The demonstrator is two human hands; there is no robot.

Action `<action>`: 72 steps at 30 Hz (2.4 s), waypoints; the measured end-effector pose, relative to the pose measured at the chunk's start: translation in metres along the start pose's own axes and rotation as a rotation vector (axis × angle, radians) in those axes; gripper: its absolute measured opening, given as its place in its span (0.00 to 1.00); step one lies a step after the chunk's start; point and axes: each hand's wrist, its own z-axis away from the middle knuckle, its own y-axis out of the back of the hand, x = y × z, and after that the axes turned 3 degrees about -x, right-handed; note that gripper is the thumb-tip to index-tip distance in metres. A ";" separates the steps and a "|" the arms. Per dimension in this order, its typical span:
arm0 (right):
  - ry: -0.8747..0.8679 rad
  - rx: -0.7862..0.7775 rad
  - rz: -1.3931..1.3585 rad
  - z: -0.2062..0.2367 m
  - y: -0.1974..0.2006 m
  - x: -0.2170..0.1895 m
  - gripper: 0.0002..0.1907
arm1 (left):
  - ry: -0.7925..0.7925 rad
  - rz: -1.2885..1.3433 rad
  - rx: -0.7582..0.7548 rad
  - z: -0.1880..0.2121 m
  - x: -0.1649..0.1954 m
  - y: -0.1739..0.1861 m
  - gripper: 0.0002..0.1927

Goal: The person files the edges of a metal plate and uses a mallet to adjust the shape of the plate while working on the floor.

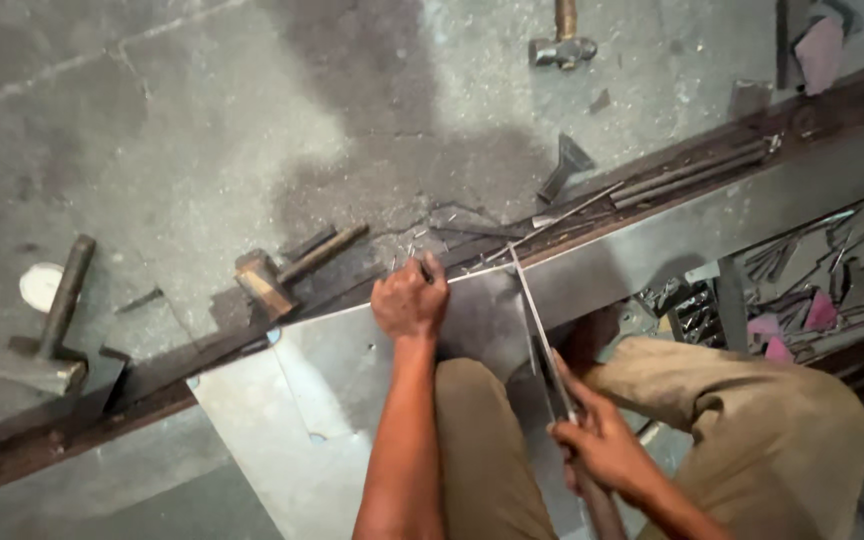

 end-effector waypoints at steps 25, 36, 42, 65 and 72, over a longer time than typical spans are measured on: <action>-0.468 -0.595 1.478 -0.165 0.040 -0.094 0.47 | -0.009 0.047 0.113 0.058 -0.063 0.022 0.22; -0.479 -0.698 1.413 -0.131 0.052 -0.151 0.47 | 0.002 0.054 0.107 0.058 -0.061 0.023 0.21; -0.365 -0.599 1.397 -0.140 0.041 -0.103 0.38 | -0.001 0.038 0.107 0.054 -0.059 0.026 0.19; -0.219 -0.174 1.294 -0.116 0.022 -0.059 0.46 | -0.025 0.049 0.138 0.052 -0.058 0.024 0.20; -0.188 -0.015 1.155 0.006 -0.017 -0.026 0.56 | -0.032 0.023 0.131 0.051 -0.054 0.030 0.20</action>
